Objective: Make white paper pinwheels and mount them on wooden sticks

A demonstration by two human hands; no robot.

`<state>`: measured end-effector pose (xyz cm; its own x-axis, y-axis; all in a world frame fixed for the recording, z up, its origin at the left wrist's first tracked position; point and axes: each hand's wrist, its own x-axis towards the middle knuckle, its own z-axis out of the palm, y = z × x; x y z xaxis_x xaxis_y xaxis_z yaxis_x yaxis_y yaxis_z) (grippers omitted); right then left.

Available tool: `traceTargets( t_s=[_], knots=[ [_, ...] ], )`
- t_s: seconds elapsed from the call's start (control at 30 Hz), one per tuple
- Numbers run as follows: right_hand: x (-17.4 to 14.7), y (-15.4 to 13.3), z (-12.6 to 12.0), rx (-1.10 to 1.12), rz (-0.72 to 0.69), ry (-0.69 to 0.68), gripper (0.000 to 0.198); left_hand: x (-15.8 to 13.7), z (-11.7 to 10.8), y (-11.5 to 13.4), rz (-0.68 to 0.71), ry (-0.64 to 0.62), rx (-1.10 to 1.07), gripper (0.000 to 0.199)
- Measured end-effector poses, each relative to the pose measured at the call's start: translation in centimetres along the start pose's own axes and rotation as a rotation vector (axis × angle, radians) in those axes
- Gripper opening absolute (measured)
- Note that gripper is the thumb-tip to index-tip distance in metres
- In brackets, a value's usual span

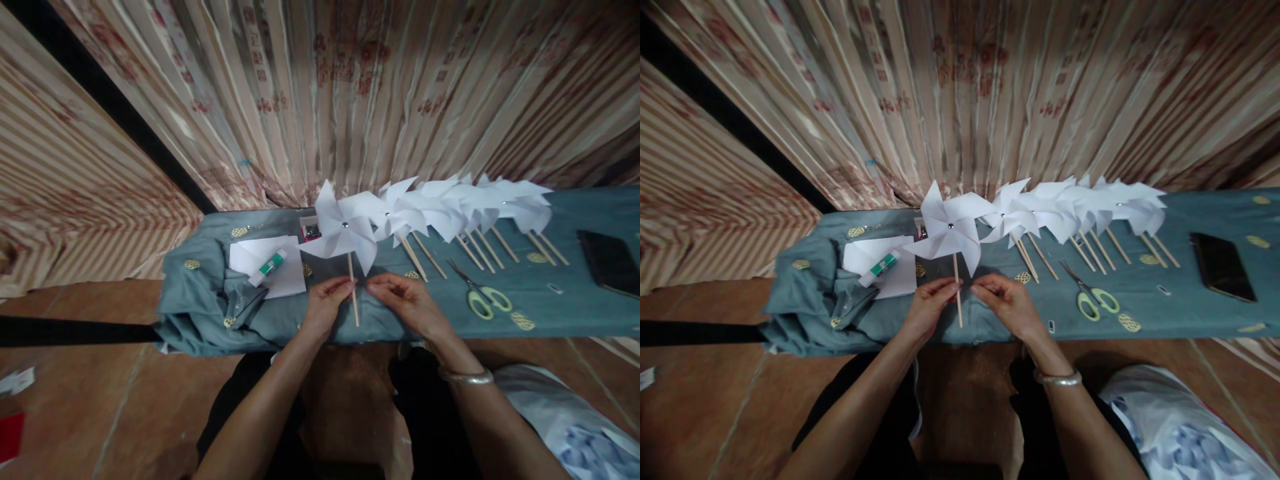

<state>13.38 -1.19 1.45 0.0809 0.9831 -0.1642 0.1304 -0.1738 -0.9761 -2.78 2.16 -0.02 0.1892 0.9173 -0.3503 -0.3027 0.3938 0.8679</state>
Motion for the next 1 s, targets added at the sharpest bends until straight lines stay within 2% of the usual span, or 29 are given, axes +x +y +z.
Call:
traceTargets(
  t_s=[0.1,0.2,0.37,0.6,0.83,1.0],
  knots=[
    [0.7,-0.2,-1.4,0.087,-0.017,0.228,0.043,-0.3,0.2,-0.2,-0.017,-0.014,0.026,0.026],
    [1.2,-0.3,-2.0,0.183,-0.03,0.3,0.045,-0.6,0.6,-0.5,-0.038,-0.045,0.045,0.029],
    [1.4,-0.4,-1.5,0.291,-0.023,0.28,0.045,-0.8,0.9,-0.9,-0.067,-0.04,0.051,0.032],
    [1.1,-0.8,-1.5,0.286,0.009,0.242,0.044,-0.7,0.8,-1.3,-0.052,-0.054,0.082,0.031],
    [1.1,-1.1,-1.4,0.399,0.065,0.221,0.043,-0.6,0.8,-1.5,-0.052,-0.039,0.092,0.032],
    [1.0,-1.1,-1.2,0.389,0.049,0.189,0.042,-0.7,0.9,-1.5,-0.05,-0.043,0.074,0.033]
  ],
)
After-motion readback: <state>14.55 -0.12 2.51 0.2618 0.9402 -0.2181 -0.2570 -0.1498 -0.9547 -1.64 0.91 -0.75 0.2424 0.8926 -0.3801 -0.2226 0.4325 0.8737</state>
